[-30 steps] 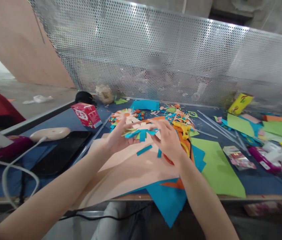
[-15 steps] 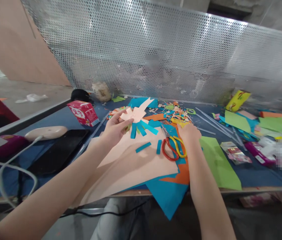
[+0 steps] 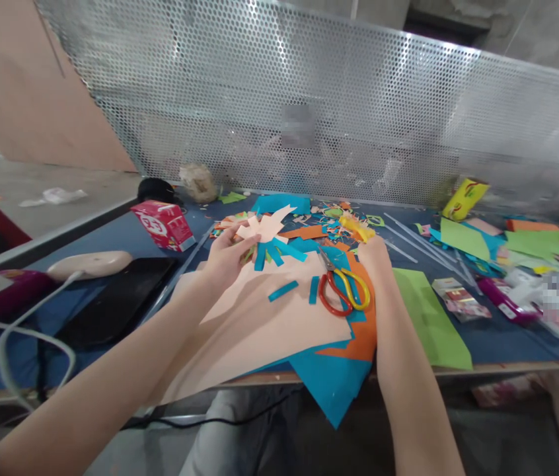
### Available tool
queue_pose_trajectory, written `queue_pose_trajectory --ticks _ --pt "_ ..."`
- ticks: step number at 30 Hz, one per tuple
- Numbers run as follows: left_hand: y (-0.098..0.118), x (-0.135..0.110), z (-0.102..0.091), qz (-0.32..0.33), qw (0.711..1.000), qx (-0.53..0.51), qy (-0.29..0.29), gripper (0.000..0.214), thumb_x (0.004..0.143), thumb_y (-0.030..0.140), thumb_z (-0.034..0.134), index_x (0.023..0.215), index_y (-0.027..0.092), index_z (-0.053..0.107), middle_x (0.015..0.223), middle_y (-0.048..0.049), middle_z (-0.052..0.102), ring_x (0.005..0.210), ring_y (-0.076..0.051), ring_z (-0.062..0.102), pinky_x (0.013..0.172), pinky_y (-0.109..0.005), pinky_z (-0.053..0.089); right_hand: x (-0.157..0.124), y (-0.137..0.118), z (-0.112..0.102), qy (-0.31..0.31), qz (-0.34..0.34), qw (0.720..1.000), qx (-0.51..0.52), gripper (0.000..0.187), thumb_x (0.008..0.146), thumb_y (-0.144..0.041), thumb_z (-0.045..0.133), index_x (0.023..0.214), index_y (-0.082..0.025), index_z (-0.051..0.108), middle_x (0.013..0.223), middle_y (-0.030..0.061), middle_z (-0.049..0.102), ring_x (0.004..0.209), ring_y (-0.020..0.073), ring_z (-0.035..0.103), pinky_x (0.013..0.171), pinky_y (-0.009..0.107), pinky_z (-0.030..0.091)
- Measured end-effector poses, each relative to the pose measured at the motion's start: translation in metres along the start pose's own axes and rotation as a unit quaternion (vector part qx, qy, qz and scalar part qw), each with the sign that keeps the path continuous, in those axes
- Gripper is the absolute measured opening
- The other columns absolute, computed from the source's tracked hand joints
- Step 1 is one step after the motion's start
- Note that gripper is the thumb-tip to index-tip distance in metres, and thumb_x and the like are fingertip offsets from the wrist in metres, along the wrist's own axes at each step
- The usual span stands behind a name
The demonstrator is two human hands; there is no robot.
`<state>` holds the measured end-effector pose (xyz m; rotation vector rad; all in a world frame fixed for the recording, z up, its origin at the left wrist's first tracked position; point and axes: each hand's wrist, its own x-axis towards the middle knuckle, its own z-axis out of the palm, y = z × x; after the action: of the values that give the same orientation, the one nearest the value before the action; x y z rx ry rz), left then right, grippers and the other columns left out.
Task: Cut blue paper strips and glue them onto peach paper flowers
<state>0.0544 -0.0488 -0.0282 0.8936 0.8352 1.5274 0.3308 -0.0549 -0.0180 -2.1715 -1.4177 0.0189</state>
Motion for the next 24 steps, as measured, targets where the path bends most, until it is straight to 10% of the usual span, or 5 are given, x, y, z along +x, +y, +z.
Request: queue_pose_trajectory --ticks 4,10,15,24 --pt "-0.005 0.004 -0.003 0.016 1.000 0.020 0.017 0.055 0.045 0.023 0.077 0.094 0.016 0.055 0.060 0.0056 0.056 0.049 -0.007 0.052 0.047 -0.019 0.041 -0.024 -0.028 -0.021 0.094 0.023 0.993 0.075 0.047 0.080 -0.049 0.039 0.109 -0.014 0.053 0.094 0.0142 0.065 0.086 0.0267 0.061 0.069 0.035 0.045" --pt "-0.006 0.005 -0.005 0.029 0.999 0.043 0.007 0.051 0.047 0.027 0.076 0.092 0.016 0.055 0.069 0.0019 0.059 0.058 -0.010 0.056 0.053 -0.021 0.045 -0.059 -0.057 -0.020 0.218 -0.121 0.968 0.025 0.063 0.069 -0.066 0.048 0.109 -0.018 0.052 0.093 0.0093 0.065 0.081 0.0260 0.060 0.064 0.032 0.042" --pt "-0.003 0.003 -0.004 0.024 0.999 0.043 0.017 0.048 0.047 0.026 0.075 0.090 0.016 0.055 0.070 0.0011 0.059 0.057 -0.011 0.056 0.049 -0.021 0.044 -0.066 -0.059 -0.008 0.191 -0.269 0.942 -0.066 0.052 0.077 -0.048 0.047 0.116 -0.014 0.047 0.104 0.0120 0.061 0.085 0.0233 0.058 0.059 0.029 0.040" --pt "0.001 0.004 -0.004 -0.007 0.996 0.055 0.071 0.050 0.045 0.025 0.074 0.090 0.016 0.053 0.062 0.0049 0.054 0.050 -0.008 0.051 0.047 -0.021 0.043 -0.066 -0.058 -0.008 0.190 -0.341 0.907 -0.160 0.044 0.082 -0.037 0.040 0.119 -0.014 0.047 0.091 0.0118 0.060 0.078 0.0218 0.057 0.051 0.026 0.034"
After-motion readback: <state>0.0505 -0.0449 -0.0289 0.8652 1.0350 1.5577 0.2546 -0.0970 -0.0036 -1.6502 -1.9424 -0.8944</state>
